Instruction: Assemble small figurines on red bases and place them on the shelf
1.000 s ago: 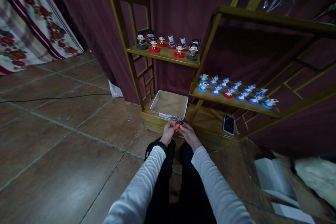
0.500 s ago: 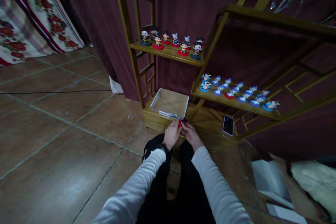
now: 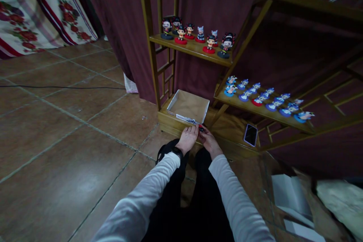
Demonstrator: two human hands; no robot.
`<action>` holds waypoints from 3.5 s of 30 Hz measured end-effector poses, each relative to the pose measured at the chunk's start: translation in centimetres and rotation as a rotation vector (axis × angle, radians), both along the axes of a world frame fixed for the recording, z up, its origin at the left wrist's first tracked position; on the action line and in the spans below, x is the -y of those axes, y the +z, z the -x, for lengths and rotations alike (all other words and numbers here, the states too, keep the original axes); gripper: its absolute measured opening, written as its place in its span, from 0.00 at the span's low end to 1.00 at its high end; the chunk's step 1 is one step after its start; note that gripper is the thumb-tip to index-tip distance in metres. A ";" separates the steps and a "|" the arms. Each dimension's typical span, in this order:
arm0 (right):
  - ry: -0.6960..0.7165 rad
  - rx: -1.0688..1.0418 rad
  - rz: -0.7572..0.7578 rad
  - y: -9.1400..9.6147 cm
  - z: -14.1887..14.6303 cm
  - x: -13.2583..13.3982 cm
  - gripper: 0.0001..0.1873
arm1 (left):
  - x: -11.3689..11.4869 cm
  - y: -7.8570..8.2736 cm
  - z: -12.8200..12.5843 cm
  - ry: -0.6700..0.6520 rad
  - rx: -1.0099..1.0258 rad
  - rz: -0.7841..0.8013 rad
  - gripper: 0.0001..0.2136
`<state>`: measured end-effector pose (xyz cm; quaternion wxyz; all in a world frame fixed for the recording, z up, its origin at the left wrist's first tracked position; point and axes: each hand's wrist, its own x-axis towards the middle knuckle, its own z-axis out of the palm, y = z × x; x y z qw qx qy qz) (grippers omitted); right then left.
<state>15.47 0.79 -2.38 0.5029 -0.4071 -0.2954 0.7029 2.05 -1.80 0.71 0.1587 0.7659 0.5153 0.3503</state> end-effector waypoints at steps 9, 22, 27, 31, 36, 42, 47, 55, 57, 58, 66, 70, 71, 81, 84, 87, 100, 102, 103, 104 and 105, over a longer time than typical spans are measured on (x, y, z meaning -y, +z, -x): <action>0.001 -0.016 -0.004 -0.3 -0.3 -0.1 0.24 | 0.2 0.0 -0.1 0.003 -0.233 -0.048 0.22; -0.046 -0.092 0.029 0.3 -0.2 0.5 0.15 | 0.2 -0.3 -0.1 0.091 -0.131 0.125 0.23; -0.065 -0.093 0.040 0.7 0.2 0.4 0.12 | -1.3 -1.6 -0.3 0.062 0.539 0.404 0.14; -0.058 -0.093 0.035 0.8 0.2 0.4 0.14 | -2.1 -1.7 -0.5 0.044 1.007 0.659 0.11; -0.039 -0.053 0.003 0.8 0.4 0.5 0.14 | -2.3 -1.5 -0.6 0.068 1.143 0.749 0.15; -0.024 -0.039 0.018 0.9 0.5 0.5 0.13 | -3.0 -2.3 -0.5 0.090 1.182 0.768 0.16; -0.025 0.005 0.029 1.0 0.7 0.5 0.13 | -3.2 -2.5 -0.2 0.093 1.183 0.817 0.16; -0.044 0.022 0.034 1.3 1.1 0.6 0.14 | -3.0 -2.0 -0.3 0.091 1.218 0.826 0.16; -0.053 0.027 0.039 1.3 1.1 0.5 0.14 | -2.9 -1.9 -0.3 0.097 1.218 0.826 0.16; -0.056 0.029 0.041 1.3 1.1 0.5 0.14 | -2.9 -1.8 -0.2 0.104 1.215 0.829 0.16; -0.053 0.036 0.018 1.1 1.3 0.5 0.14 | -2.6 -1.2 -0.2 0.133 1.187 0.839 0.15; -0.044 0.047 0.013 1.1 1.3 0.5 0.14 | -2.7 -1.3 -0.2 0.130 1.174 0.839 0.15; -0.038 0.049 0.011 1.1 1.3 0.4 0.14 | -2.7 -1.4 -0.3 0.132 1.173 0.840 0.15; -0.047 0.055 0.010 0.8 1.4 0.2 0.15 | -2.8 -1.9 -0.2 0.136 1.191 0.856 0.15; -0.041 0.049 0.009 1.0 1.4 0.2 0.14 | -2.8 -1.8 -0.2 0.146 1.186 0.864 0.15; -0.049 0.048 0.021 1.1 1.4 0.2 0.13 | -2.8 -1.8 -0.2 0.140 1.198 0.868 0.14; -0.028 0.040 0.040 0.9 1.3 0.0 0.12 | -2.8 -1.4 -0.2 0.149 1.213 0.878 0.13; -0.011 0.037 0.030 0.8 1.2 0.0 0.12 | -2.8 -1.4 -0.2 0.147 1.211 0.860 0.13; -0.002 0.037 0.026 0.8 1.2 0.0 0.12 | -2.8 -1.5 -0.2 0.151 1.205 0.851 0.13; 0.005 0.036 0.025 0.7 1.2 0.0 0.12 | -2.8 -1.5 -0.3 0.157 1.200 0.844 0.13; 0.007 0.036 0.025 0.7 1.1 0.0 0.12 | -2.8 -1.5 -0.3 0.159 1.195 0.843 0.13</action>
